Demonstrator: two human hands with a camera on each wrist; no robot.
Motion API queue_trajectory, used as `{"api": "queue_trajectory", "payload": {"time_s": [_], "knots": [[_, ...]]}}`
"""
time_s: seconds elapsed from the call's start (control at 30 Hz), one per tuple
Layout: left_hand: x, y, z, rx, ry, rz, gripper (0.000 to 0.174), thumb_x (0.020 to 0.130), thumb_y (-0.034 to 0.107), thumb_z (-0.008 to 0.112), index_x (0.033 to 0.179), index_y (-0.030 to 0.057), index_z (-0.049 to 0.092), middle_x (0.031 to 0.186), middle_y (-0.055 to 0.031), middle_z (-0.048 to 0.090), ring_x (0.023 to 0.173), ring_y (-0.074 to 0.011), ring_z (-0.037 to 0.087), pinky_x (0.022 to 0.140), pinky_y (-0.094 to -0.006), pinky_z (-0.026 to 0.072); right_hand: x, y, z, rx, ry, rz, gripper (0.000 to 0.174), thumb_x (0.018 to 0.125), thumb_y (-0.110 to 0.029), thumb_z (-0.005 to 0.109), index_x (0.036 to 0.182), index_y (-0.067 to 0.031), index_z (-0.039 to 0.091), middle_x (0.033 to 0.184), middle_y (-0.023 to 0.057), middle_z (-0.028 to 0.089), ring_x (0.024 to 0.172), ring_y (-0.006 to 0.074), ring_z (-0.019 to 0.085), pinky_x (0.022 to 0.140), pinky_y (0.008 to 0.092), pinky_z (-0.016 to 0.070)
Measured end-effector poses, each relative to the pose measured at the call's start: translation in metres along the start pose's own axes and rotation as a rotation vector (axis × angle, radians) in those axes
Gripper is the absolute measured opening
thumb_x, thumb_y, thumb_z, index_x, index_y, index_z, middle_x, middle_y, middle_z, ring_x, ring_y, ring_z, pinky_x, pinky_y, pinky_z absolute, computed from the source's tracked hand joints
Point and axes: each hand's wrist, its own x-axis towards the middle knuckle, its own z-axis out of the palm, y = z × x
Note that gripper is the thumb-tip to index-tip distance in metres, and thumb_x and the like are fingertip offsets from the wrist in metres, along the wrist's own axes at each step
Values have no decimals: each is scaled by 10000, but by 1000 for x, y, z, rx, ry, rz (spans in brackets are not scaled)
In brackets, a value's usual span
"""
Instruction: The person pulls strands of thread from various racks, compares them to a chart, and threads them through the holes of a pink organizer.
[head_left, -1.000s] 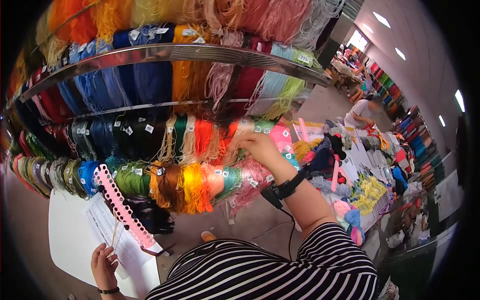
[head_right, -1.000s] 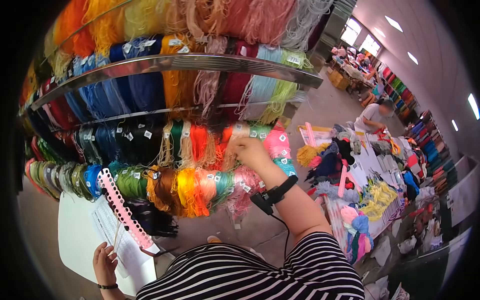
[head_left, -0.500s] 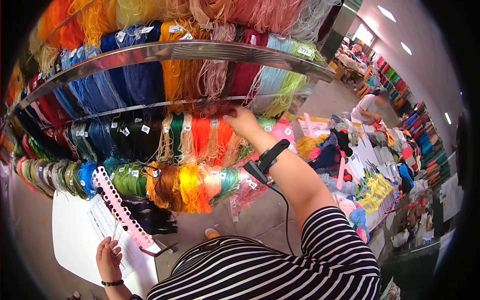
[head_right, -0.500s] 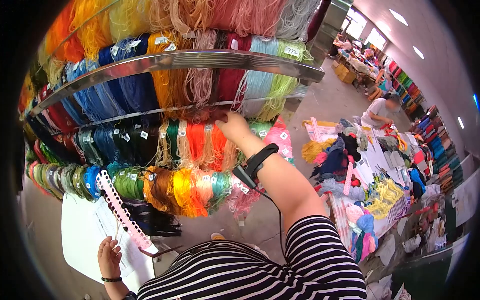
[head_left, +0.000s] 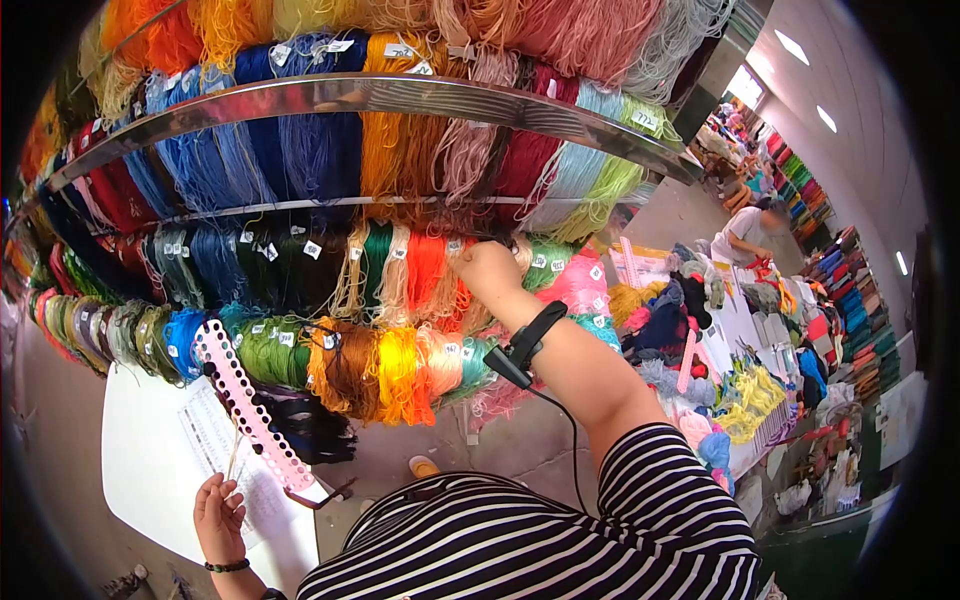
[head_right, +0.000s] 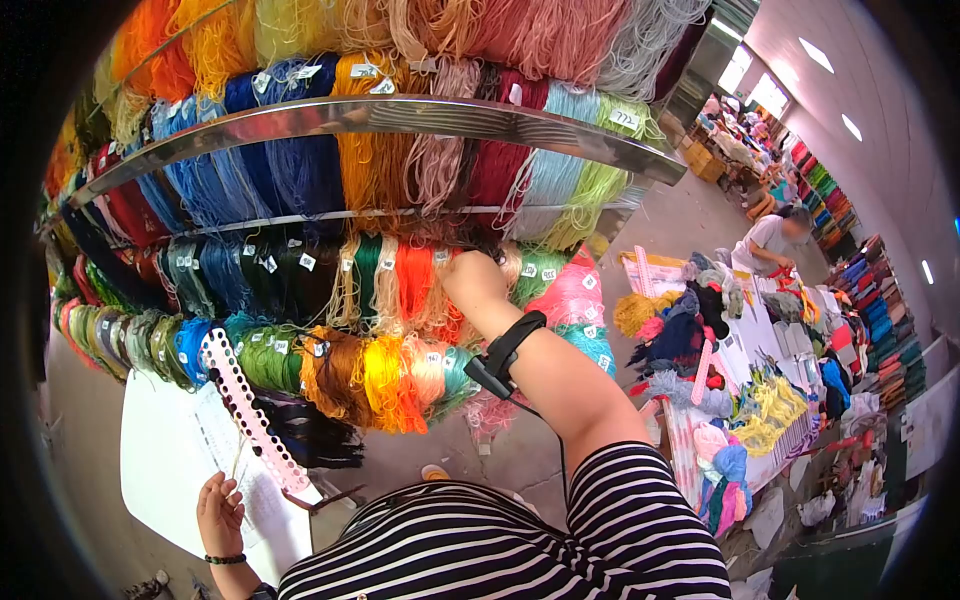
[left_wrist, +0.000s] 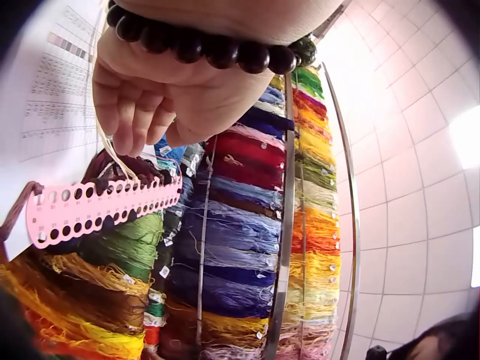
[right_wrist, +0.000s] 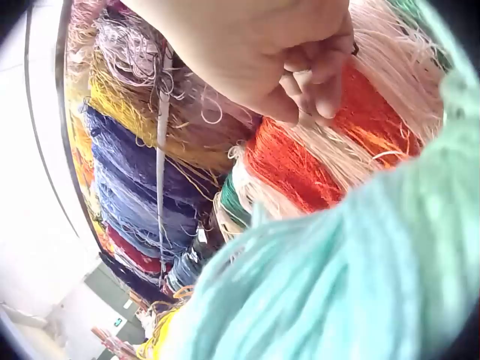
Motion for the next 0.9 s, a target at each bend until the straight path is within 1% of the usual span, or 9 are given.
{"api": "queue_trajectory", "payload": {"time_s": [0.1,0.2,0.3,0.4,0.5,0.6,0.7,0.8,0.9], "knots": [[2,-3,-2,-5,0,-6,245,972,203,509,1157,47,547,908,-40,666,698,-79,626,567,-186,514,-2,4,1,101,35,-4,273,767,-305,687,766,-33,710,729,174,657,677,314,649,664,404,501],[4,-3,-2,-3,-1,-11,241,972,203,510,1153,48,548,907,-39,667,693,-77,625,565,-184,514,-7,8,-6,230,-11,9,209,756,-250,677,793,-48,718,762,176,664,718,328,654,693,399,513],[5,-4,-2,2,-6,-20,240,974,204,508,1152,49,548,908,-38,666,694,-77,625,566,-184,514,-6,26,3,461,-70,73,196,757,-230,706,795,-38,712,717,131,676,685,245,660,674,359,510],[5,-4,1,15,-6,-33,240,975,205,506,1153,50,548,908,-37,663,697,-79,626,570,-184,513,-8,32,4,528,-84,117,176,770,-215,713,799,-41,715,709,93,682,685,176,650,666,338,506],[7,-3,5,27,-6,-41,240,975,207,505,1151,51,550,909,-36,662,699,-81,626,571,-183,510,-7,35,6,536,-93,58,136,848,-137,684,873,-4,681,742,24,650,629,105,601,564,245,485],[8,-4,8,36,-12,-49,239,974,207,505,1148,50,553,910,-34,661,699,-81,624,570,-182,504,-14,23,-3,836,-181,249,128,855,-145,679,893,-23,666,773,23,646,654,101,606,549,242,480],[10,-5,9,36,-25,-59,235,971,199,504,1146,50,556,910,-32,662,698,-79,621,567,-180,496,-17,21,-11,1184,-261,395,190,871,-186,655,930,-5,645,796,60,649,674,137,619,549,234,460],[10,-4,12,50,-24,-70,233,967,189,502,1146,50,558,910,-32,663,698,-78,621,570,-179,491,-10,18,-13,1241,-265,525,165,868,-172,658,913,-14,647,760,55,635,657,115,592,528,234,436],[14,-3,13,61,-42,-77,233,964,185,502,1143,49,560,911,-33,664,700,-77,622,575,-181,489,-15,13,-22,944,-179,352,186,866,-186,664,916,-7,653,758,40,636,690,113,589,566,247,451]]}}
